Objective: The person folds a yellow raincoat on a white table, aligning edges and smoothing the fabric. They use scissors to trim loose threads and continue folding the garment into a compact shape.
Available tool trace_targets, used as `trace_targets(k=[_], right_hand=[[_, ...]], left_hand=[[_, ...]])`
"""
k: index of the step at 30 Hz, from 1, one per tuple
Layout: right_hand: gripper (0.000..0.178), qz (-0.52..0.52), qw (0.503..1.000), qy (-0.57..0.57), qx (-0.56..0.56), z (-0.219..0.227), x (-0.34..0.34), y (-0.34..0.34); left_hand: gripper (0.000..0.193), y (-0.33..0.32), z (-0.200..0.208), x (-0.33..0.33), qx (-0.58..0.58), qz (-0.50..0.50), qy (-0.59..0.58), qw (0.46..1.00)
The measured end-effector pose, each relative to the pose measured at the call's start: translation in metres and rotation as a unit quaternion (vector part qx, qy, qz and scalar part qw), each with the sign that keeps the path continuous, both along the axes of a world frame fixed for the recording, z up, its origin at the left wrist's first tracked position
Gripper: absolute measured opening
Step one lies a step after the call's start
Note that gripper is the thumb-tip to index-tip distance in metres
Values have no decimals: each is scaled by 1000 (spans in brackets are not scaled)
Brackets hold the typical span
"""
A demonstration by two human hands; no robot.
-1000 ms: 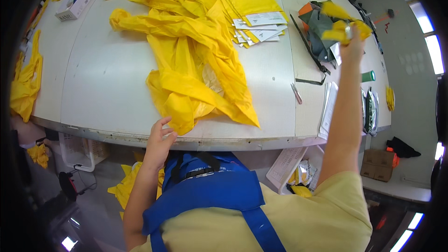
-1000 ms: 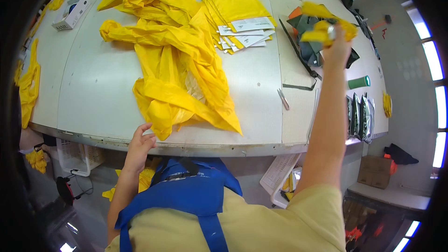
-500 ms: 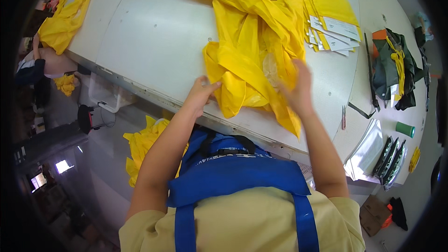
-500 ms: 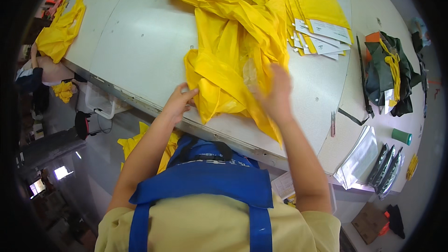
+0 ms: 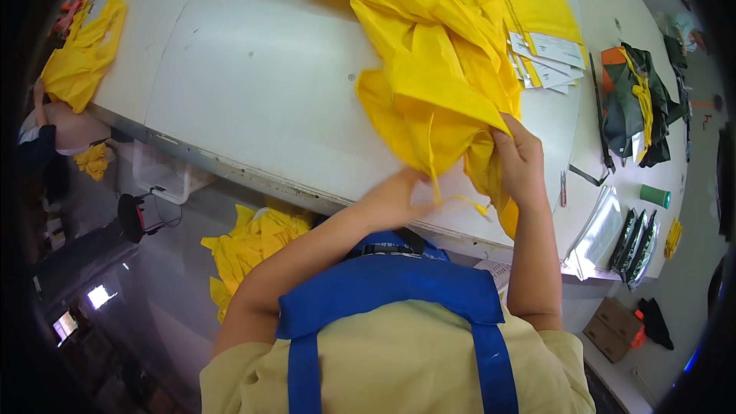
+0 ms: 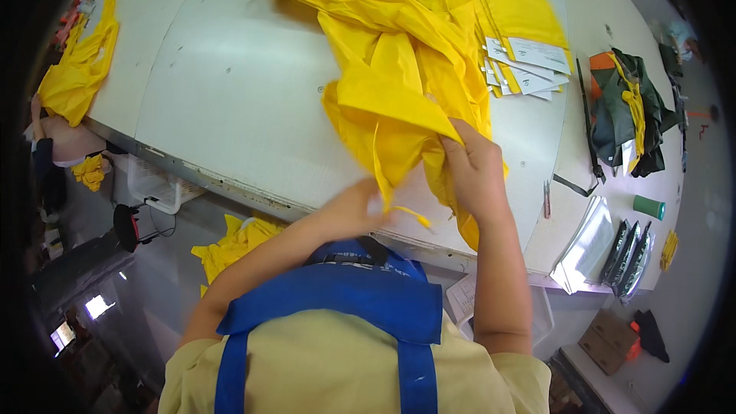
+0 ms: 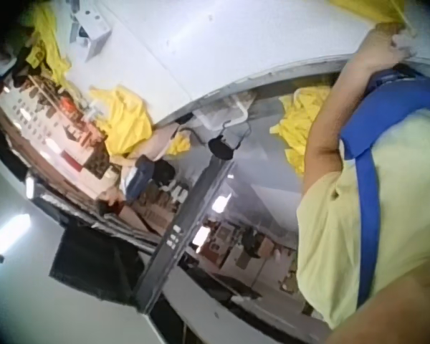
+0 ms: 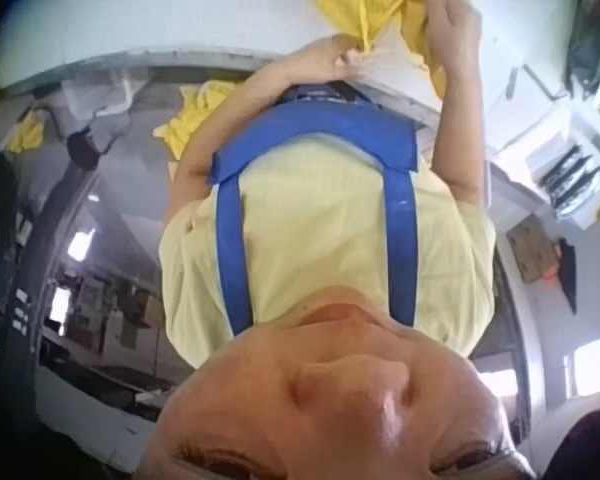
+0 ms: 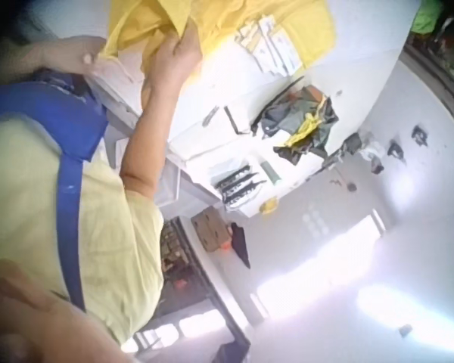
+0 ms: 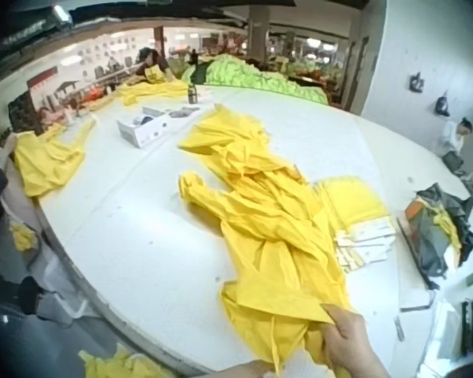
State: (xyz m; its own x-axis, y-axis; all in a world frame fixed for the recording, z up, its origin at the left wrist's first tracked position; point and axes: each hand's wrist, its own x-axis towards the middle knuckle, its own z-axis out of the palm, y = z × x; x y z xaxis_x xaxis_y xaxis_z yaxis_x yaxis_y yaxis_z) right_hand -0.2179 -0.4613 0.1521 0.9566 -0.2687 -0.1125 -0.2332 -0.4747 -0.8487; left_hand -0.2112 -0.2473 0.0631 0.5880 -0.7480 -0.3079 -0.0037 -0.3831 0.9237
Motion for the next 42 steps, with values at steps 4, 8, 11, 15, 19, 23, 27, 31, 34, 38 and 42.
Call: trace_targets(k=[4, 8, 11, 15, 19, 23, 27, 31, 34, 38, 42], right_hand=[[34, 125, 966, 219, -50, 5, 2, -16], [49, 187, 973, 64, -119, -34, 5, -10], [63, 96, 976, 56, -187, -92, 10, -6], [74, 137, 921, 179, -317, -132, 51, 15], [79, 123, 858, 159, -472, -171, 159, -3], [72, 117, 882, 218, -401, -139, 249, -42], [49, 78, 920, -117, -366, -113, 226, -27], [43, 138, 976, -163, -29, -80, 85, 41], [44, 227, 957, -140, -117, -84, 22, 71], [44, 153, 985, -75, 31, -98, -2, 79], [39, 4, 888, -143, 437, -50, -13, 96]], left_hand=[[46, 17, -7, 38, 35, 237, -364, 900], [26, 35, -36, 59, -79, 99, -95, 987], [26, 59, 28, 67, 56, 14, 5, 998], [45, 129, 58, 70, -140, 202, 361, 900], [47, 152, -18, 90, -234, 348, 536, 733], [51, 106, -42, 95, -340, 360, 570, 655], [55, 97, -58, 83, -329, 345, 582, 659], [53, 126, -44, 69, -364, 349, 522, 688], [52, 132, -13, 72, -492, 326, 485, 646], [52, 111, -25, 55, -553, 216, 557, 581], [52, 90, -4, 79, -541, 174, 555, 607]])
